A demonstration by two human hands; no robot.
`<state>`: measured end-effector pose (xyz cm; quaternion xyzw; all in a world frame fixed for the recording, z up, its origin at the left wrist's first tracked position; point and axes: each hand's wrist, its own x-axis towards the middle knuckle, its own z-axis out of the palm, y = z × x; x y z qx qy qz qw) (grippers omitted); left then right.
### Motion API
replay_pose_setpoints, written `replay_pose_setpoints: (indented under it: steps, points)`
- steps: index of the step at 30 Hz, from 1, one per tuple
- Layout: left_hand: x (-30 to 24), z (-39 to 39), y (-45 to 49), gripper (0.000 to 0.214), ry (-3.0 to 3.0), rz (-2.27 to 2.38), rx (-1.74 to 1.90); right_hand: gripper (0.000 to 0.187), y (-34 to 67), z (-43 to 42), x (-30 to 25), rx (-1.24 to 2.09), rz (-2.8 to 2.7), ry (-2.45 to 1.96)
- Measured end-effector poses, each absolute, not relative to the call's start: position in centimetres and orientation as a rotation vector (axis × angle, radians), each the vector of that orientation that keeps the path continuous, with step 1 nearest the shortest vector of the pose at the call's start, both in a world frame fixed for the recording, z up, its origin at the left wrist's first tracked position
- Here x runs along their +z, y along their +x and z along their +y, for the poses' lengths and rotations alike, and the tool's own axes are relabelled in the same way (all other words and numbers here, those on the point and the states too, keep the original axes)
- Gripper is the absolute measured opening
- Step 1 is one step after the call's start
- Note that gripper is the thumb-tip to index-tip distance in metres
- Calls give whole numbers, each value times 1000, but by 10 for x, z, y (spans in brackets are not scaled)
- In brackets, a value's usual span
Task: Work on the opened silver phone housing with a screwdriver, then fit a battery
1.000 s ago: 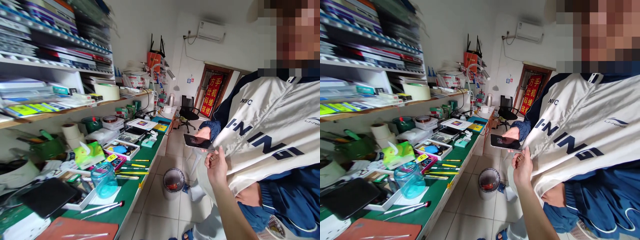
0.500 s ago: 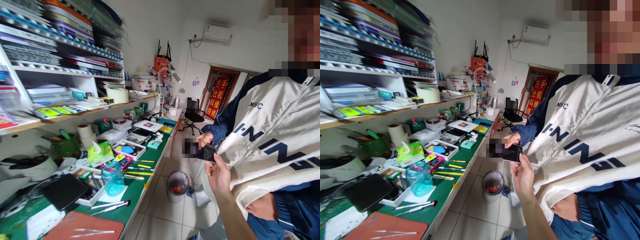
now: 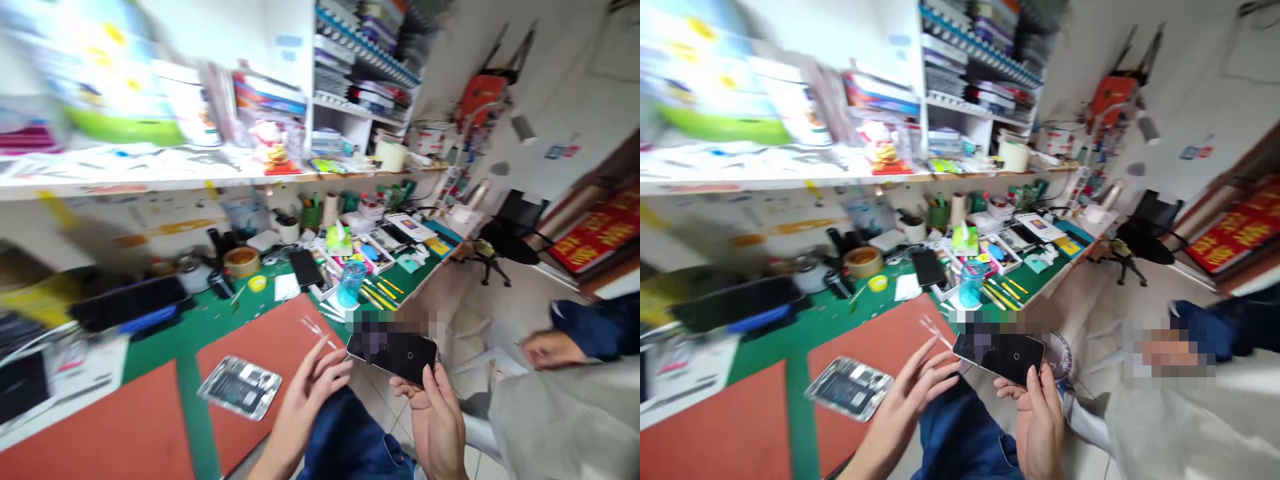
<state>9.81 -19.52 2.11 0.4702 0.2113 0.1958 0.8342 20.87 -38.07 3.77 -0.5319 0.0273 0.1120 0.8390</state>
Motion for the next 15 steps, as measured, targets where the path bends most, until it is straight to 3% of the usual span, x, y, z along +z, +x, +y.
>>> replay_pose_setpoints:
  steps: [1,7,15]
  points:
    - [24,-198,110,85,903,420,372,48,204,-375,24,291,41,-1136]
    - [27,-192,138,66,728,391,405,44,189,-368,-46,528,-190,-1312]
    - [-6,-167,141,70,757,368,464,53,186,-365,-68,682,-305,-1485]
